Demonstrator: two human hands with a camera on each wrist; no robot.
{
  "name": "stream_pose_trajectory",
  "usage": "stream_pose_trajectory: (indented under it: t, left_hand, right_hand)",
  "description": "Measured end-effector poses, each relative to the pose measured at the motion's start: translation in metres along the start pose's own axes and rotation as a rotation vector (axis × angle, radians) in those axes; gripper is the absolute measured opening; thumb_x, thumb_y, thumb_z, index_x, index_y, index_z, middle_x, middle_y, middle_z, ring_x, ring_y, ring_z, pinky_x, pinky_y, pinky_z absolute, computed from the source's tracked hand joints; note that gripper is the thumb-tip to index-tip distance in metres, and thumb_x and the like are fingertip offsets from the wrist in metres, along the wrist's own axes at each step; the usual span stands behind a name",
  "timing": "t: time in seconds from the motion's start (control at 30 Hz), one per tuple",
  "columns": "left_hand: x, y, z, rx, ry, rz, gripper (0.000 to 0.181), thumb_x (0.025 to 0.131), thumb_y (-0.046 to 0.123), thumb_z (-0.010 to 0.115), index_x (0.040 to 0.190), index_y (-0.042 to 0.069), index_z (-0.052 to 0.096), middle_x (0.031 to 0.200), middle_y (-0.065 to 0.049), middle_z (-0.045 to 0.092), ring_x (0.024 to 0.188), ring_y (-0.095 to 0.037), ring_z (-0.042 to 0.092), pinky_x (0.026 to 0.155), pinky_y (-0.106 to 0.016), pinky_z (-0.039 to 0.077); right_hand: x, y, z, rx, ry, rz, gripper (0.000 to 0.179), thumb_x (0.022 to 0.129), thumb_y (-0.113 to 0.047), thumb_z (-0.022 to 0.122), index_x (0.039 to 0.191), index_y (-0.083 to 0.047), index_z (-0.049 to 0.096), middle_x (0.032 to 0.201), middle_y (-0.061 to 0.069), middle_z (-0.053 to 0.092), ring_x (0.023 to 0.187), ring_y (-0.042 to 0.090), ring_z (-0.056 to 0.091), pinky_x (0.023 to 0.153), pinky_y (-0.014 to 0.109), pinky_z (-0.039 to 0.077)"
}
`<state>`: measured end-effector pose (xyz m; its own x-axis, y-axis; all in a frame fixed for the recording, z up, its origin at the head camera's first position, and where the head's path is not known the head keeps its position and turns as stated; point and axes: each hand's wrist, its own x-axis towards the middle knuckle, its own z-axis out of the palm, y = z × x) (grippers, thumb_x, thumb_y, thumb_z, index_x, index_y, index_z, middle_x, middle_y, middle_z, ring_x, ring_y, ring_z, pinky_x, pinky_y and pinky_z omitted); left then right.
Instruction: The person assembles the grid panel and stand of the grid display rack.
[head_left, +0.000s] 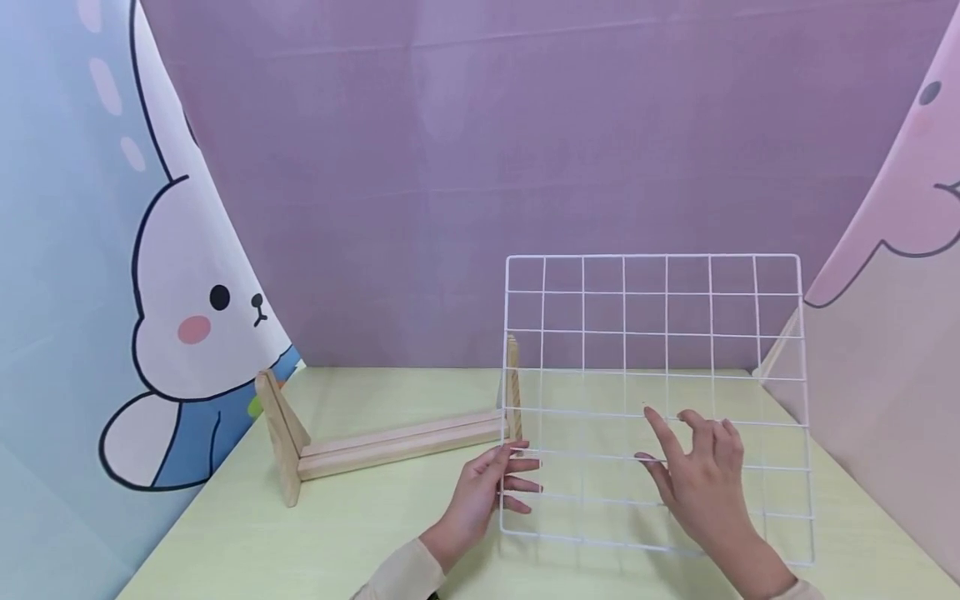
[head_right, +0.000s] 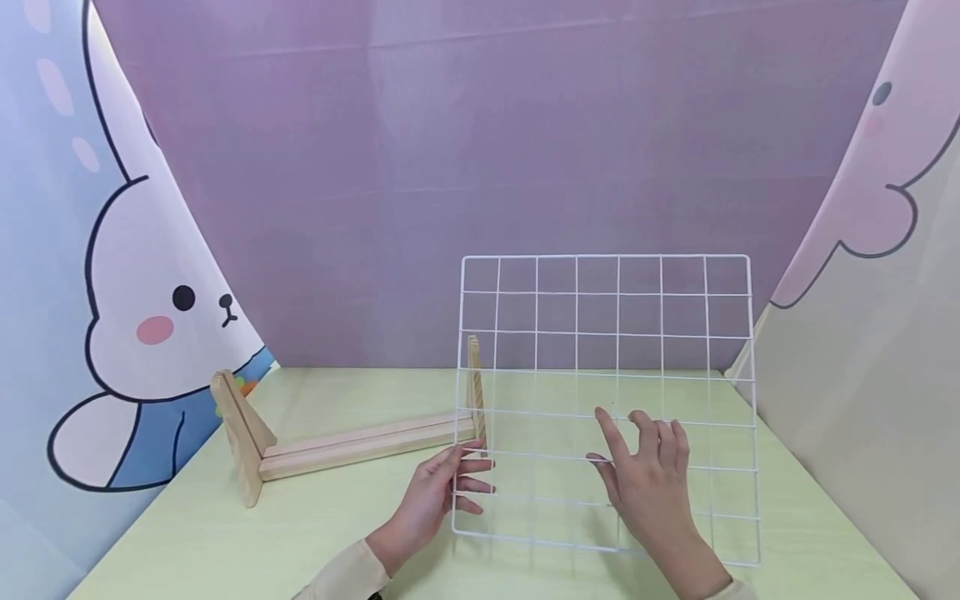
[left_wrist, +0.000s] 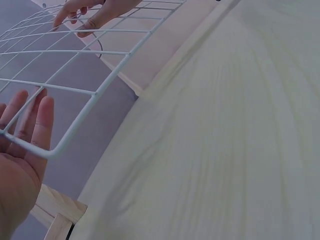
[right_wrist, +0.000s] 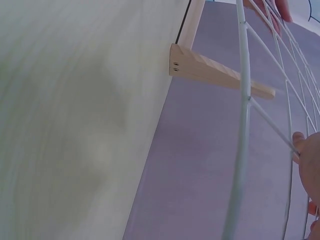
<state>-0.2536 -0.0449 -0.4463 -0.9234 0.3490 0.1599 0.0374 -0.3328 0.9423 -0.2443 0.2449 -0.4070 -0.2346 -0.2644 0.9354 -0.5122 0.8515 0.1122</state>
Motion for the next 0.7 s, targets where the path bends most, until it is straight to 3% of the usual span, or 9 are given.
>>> stream_pose_trajectory:
  t: [0.33, 0.7]
  left_hand:
    - [-0.015, 0.003, -0.018, 0.059, 0.073, -0.040, 0.047, 0.104, 0.026, 0.053, 0.139, -0.006, 0.051, 0.117, -0.017, 0.070, 0.095, -0.020, 0.072, 0.074, -0.033, 0.060]
    - [-0.036, 0.021, -0.057, 0.105, 0.169, -0.067, 0.042, 0.102, 0.022, 0.055, 0.138, 0.002, 0.052, 0.117, -0.014, 0.070, 0.093, -0.021, 0.071, 0.074, -0.035, 0.060]
  right_hand:
    - [0.002, 0.007, -0.001, -0.018, 0.056, -0.013, 0.051, 0.102, -0.050, 0.044, 0.124, -0.009, 0.063, 0.105, 0.030, 0.048, 0.102, 0.049, 0.036, 0.087, 0.072, 0.027]
    - [0.000, 0.015, -0.002, -0.032, 0.048, 0.000, 0.052, 0.102, -0.051, 0.043, 0.126, -0.010, 0.062, 0.107, 0.030, 0.047, 0.102, 0.049, 0.036, 0.089, 0.072, 0.027]
